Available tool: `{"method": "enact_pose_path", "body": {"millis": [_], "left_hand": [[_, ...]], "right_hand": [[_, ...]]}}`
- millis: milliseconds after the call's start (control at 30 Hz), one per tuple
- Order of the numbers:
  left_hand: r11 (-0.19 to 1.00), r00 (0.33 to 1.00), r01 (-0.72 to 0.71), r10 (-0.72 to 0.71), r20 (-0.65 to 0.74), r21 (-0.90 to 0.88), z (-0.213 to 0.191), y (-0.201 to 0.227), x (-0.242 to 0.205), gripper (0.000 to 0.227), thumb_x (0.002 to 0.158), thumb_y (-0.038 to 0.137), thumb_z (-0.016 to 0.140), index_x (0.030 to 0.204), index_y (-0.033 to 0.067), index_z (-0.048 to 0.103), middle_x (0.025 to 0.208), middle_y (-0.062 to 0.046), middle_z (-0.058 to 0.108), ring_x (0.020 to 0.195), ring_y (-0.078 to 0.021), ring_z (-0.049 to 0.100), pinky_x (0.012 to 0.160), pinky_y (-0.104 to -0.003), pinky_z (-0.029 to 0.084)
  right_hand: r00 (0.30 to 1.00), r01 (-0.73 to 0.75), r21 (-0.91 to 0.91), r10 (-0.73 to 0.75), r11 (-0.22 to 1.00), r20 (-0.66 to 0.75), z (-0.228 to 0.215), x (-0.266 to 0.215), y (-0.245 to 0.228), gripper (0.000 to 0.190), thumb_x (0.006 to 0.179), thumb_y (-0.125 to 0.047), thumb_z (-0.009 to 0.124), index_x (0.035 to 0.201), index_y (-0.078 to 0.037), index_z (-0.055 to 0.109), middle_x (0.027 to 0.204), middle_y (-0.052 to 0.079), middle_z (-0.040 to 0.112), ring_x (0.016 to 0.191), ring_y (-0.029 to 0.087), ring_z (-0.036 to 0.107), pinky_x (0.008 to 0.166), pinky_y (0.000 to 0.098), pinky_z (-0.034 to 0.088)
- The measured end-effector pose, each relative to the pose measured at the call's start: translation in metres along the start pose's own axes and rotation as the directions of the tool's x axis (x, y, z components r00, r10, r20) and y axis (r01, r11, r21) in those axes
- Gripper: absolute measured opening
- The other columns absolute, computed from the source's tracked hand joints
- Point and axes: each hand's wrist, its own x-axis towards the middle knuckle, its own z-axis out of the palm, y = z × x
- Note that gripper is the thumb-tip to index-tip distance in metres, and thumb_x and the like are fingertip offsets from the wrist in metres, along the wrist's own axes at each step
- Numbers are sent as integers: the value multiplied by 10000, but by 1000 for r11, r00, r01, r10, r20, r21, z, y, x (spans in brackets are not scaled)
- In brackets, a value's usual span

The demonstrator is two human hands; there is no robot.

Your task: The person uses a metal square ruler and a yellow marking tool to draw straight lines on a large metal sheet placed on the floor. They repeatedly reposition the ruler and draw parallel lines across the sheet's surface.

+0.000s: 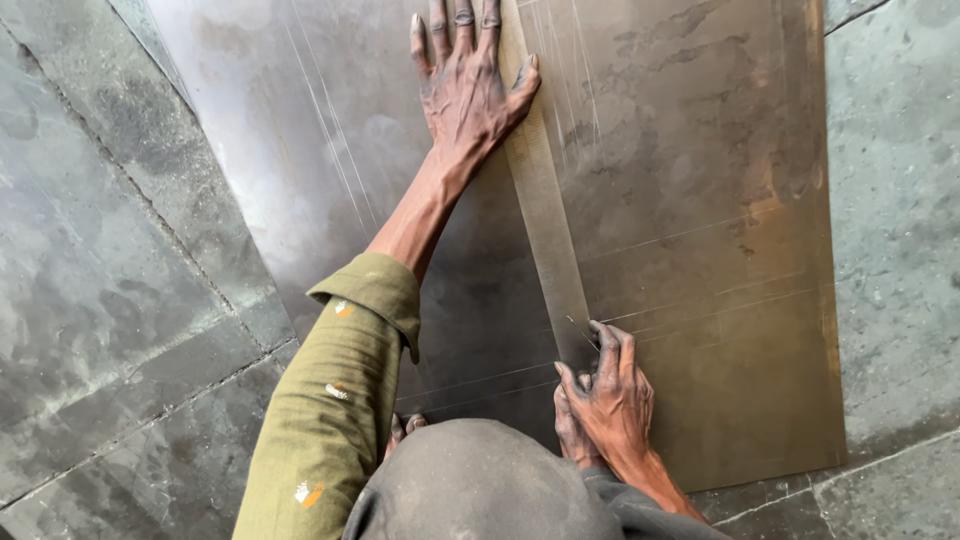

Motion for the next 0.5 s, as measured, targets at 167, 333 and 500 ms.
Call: {"method": "enact_pose_path", "body": {"millis": [167, 333, 500], "left_hand": [[999, 999, -11, 12, -40, 30, 3, 0, 2, 840, 937, 562, 580, 1556, 24, 397, 1607, -224, 374, 1529, -404, 205, 1252, -573, 70], [999, 993, -46, 47, -109, 12, 9, -5, 1, 806, 947, 571, 578, 1539, 44, 432, 1588, -209, 414, 1522, -409, 231, 1248, -577, 62], [992, 959, -124, 116, -258, -13, 15, -6, 2, 681, 859, 538, 655, 1331, 48, 605, 1287, -184, 633, 1258, -389, 493, 1084, -604, 248]], "right_hand": [[1000, 21, 20, -21, 1000, -6, -1, 1, -1, 751, 781, -362, 809, 1399, -77, 489, 1326, 131, 546, 1008, 362, 681, 803, 474, 565], [1000, 7, 21, -7, 1000, -7, -1, 1, -1, 744, 777, -362, 811, 1390, -83, 495, 1316, 122, 551, 974, 351, 689, 793, 474, 564], [1000, 13, 2, -13, 1000, -3, 1, 2, 1, 755, 772, -358, 821, 1397, -88, 494, 1316, 123, 546, 933, 342, 691, 775, 470, 561]]}}
